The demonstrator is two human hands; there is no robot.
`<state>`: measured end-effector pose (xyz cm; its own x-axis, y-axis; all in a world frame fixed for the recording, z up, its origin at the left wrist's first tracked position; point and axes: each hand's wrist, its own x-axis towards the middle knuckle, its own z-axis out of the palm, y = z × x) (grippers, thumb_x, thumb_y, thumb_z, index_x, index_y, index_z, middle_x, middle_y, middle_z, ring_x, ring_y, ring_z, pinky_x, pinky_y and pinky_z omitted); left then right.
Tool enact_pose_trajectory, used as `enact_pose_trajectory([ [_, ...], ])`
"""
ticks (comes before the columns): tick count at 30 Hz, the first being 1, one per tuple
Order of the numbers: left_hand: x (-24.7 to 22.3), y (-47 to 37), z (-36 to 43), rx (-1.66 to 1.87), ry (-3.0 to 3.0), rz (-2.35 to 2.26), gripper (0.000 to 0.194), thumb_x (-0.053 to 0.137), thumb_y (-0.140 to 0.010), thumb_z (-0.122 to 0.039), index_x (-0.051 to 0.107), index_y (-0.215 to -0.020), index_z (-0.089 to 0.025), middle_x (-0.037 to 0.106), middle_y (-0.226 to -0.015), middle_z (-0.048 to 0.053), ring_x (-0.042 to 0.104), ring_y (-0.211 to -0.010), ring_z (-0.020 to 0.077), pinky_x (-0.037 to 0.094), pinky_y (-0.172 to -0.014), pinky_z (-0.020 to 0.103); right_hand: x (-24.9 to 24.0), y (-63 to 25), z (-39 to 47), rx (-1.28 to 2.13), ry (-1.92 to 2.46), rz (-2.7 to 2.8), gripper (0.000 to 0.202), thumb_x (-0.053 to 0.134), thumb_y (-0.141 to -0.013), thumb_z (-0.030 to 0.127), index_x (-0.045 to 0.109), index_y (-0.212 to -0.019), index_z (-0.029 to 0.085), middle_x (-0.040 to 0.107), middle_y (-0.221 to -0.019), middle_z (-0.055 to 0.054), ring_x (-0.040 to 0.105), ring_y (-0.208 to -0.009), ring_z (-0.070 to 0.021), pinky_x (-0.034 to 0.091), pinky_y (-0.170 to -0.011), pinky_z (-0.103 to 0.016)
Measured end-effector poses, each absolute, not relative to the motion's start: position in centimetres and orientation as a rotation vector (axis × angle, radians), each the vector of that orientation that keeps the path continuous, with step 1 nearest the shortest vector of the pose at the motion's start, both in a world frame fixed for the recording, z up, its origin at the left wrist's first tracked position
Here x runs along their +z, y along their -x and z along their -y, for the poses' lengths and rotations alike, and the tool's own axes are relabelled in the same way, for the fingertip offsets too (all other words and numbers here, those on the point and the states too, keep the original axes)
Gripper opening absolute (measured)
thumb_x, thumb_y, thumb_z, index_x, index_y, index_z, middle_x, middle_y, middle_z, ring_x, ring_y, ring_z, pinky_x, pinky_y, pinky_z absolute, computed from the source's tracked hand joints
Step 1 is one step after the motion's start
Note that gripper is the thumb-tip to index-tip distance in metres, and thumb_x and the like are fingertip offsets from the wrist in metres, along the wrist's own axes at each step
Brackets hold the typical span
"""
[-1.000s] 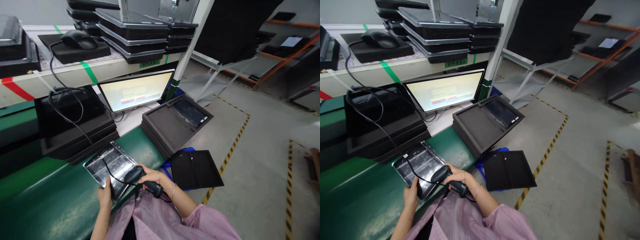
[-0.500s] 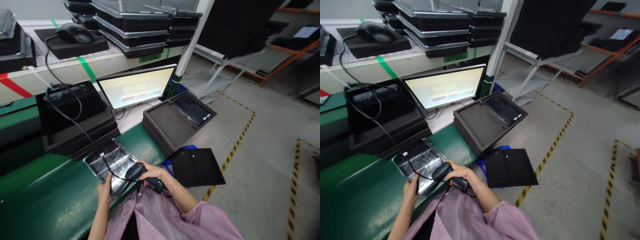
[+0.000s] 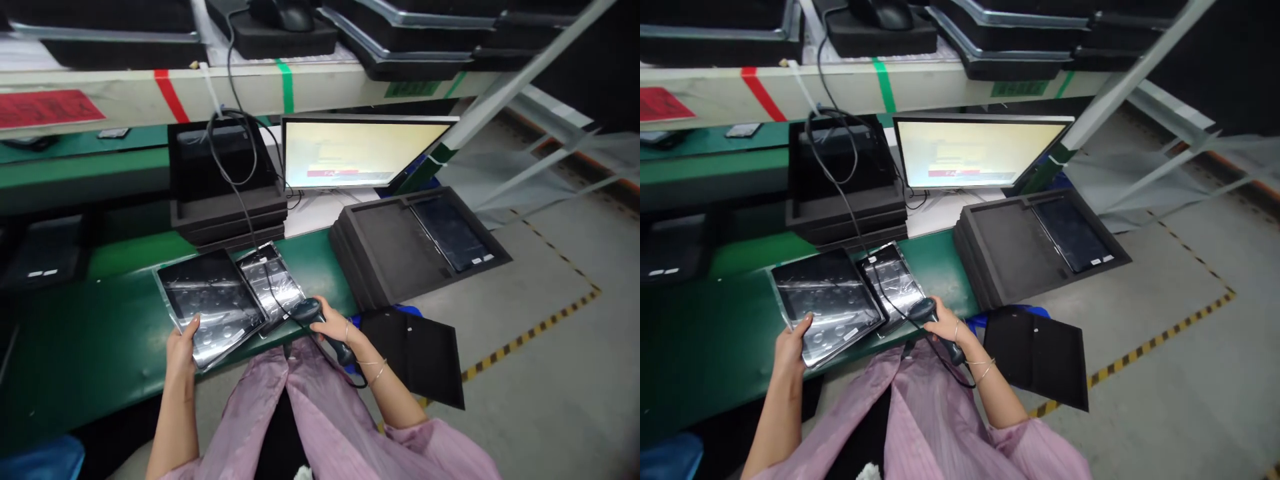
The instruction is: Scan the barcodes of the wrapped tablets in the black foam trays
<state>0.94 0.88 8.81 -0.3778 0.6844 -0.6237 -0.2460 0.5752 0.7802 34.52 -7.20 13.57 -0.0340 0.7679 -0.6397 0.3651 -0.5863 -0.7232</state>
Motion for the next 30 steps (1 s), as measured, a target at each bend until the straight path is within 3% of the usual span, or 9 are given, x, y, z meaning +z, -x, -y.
enact_pose_trajectory([
  [11, 6.7, -0.1, 1.3, 0.997, -0.34, -1.706, 0.042, 0.074, -0.057, -0.033, 0.062, -0.089, -0.01, 0.062, -0.069, 0.003, 0.064, -0.074, 0.0227, 0.053, -0.076, 0.037, 13.9, -34.0, 6.4, 1.657, 1.924, 1.309, 0.071, 0.056, -0.072, 0.018, 0.021, -0.134, 0.02, 0.058, -0.077, 0.002, 0.056, -0.047, -0.0102, 0.049, -0.059, -0.026],
  [30, 6.2, -0.8, 0.7, 0.935, -0.305, -1.683, 0.039, 0.075, -0.06, -0.034, 0.063, -0.092, -0.014, 0.064, -0.074, 0.003, 0.062, -0.064, 0.0193, 0.053, -0.075, 0.039, 13.4, -33.8, 6.4, 1.67, 1.914, 1.275, 0.072, 0.058, -0.07, 0.019, 0.023, -0.132, 0.019, 0.059, -0.08, 0.0, 0.056, -0.047, -0.0096, 0.048, -0.058, -0.025],
])
